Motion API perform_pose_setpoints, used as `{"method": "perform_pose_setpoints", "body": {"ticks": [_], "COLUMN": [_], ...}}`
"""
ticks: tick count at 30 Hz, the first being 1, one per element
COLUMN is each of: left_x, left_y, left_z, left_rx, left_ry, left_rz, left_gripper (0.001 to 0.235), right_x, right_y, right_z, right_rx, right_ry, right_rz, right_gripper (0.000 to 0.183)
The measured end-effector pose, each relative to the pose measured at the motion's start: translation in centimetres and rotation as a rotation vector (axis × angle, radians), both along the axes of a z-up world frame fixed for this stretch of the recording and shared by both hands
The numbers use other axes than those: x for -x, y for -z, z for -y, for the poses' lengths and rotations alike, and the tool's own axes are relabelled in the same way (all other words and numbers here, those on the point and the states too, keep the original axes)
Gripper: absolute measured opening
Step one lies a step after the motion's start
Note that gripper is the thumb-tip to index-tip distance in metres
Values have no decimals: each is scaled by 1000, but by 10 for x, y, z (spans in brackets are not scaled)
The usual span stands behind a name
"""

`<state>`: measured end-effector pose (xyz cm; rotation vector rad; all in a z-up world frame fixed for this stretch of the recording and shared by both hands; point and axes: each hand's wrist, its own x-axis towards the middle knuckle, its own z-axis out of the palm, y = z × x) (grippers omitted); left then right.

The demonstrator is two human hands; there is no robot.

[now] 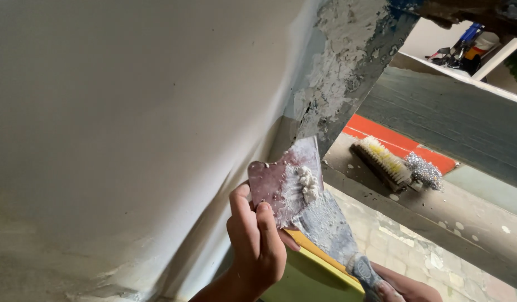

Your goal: The person scrapes material from a bucket with a putty knife and then applies the material to a damaged corner of an interior wall.

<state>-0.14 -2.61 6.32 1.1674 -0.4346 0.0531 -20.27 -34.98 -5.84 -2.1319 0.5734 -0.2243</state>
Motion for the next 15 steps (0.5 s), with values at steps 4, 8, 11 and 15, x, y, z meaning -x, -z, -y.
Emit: {"method": "perform_pose_setpoints", "body": {"ticks": [4, 8, 11, 15], "left_x": [10, 15, 16, 17], "left_y": [9, 22, 32, 41], "left_z": [-1, -3, -5, -13], "left_rx": [-200, -245, -235, -235], "left_ry": [43, -37, -149, -127], "left_rz": [43, 129, 264, 186], "left_gripper": [30, 30, 30, 30], "right_x": [-17, -41, -52, -65], "right_y": [-1, -15, -30, -48], "right_z": [-31, -56, -71, -89], "right_rx": [-412, -494, -473, -477], "right_ry": [132, 40, 5, 50], "right_rz": [104, 138, 67, 60], "right_gripper": [41, 43, 47, 44]}}
